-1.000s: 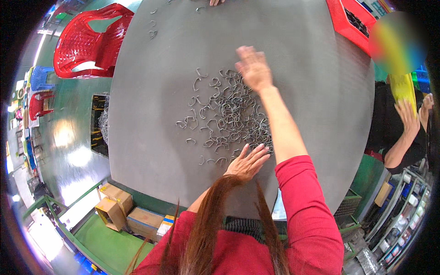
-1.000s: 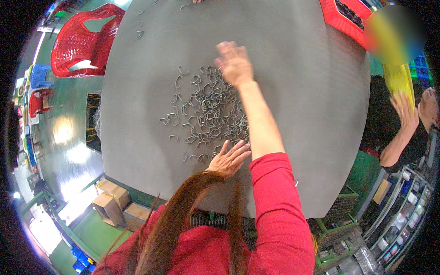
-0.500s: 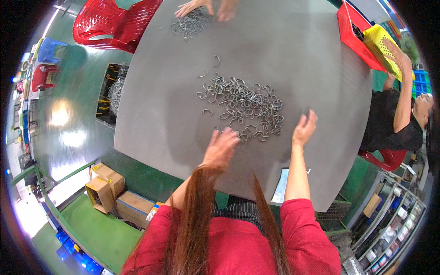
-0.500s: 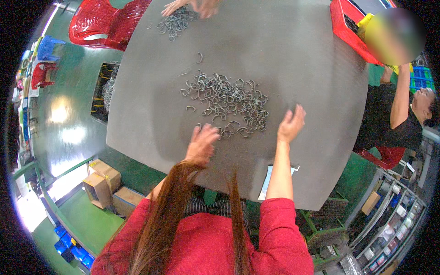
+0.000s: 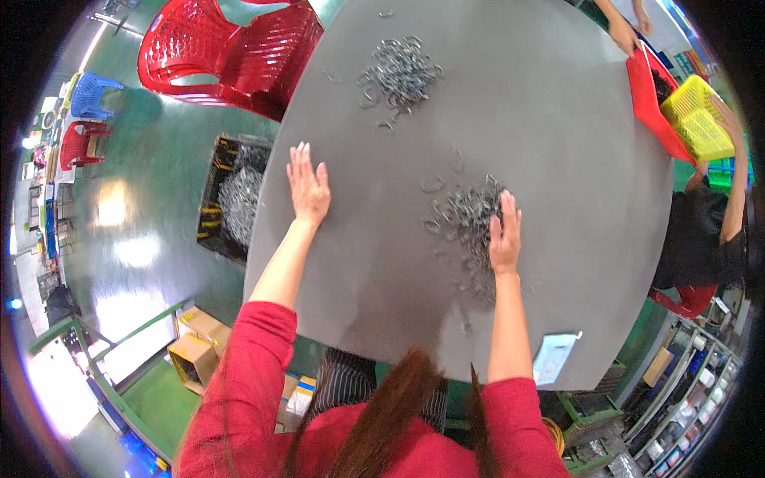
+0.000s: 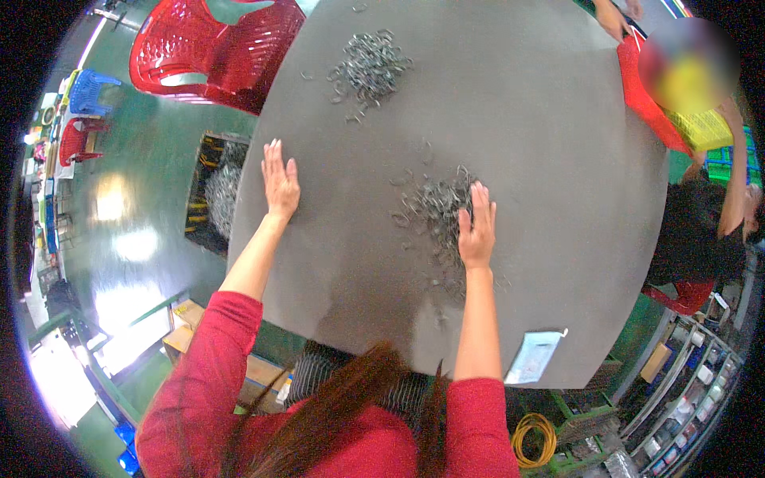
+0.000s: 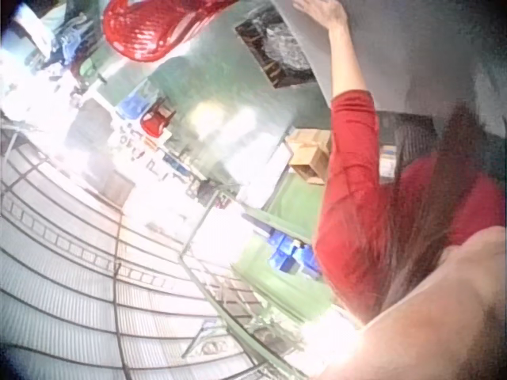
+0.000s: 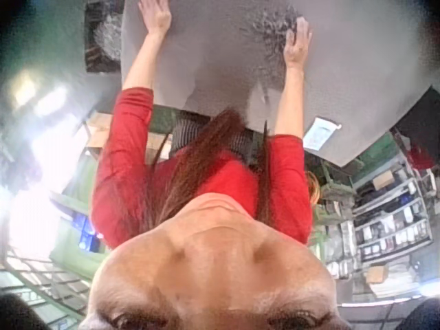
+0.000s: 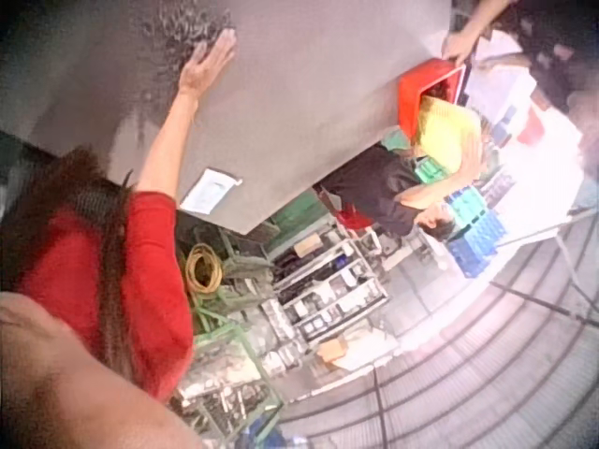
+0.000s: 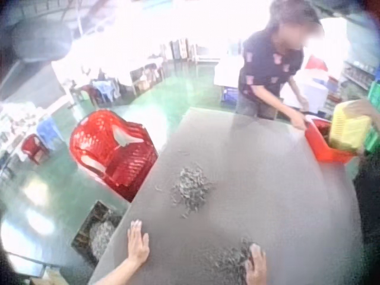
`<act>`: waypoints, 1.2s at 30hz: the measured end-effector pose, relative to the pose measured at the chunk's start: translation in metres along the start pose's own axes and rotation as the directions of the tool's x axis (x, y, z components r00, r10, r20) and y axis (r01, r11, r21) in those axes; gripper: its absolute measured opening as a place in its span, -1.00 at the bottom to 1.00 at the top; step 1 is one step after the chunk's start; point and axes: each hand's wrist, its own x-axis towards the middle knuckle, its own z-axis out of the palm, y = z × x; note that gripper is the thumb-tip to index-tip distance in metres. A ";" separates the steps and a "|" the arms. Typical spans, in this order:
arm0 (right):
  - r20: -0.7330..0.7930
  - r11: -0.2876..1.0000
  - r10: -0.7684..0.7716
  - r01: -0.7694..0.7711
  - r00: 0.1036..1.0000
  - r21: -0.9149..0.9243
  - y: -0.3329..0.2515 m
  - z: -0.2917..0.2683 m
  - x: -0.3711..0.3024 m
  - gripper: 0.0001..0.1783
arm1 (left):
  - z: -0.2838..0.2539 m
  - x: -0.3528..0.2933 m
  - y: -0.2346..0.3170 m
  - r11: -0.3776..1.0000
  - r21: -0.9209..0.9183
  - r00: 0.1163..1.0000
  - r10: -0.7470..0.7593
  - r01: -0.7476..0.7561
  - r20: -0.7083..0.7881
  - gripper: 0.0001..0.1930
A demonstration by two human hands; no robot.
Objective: The person sorts small black plastic fasteners and metal clips on a table, placing the fasteners into a yellow basket. They then move to a second table and continue sorting the fasteners into a red basket.
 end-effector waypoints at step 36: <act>-0.454 0.867 0.478 -0.486 0.752 0.108 -0.041 -0.018 -0.065 -0.53 | 0.027 0.051 0.149 0.421 -0.731 0.262 0.907 -0.536 0.330 -0.50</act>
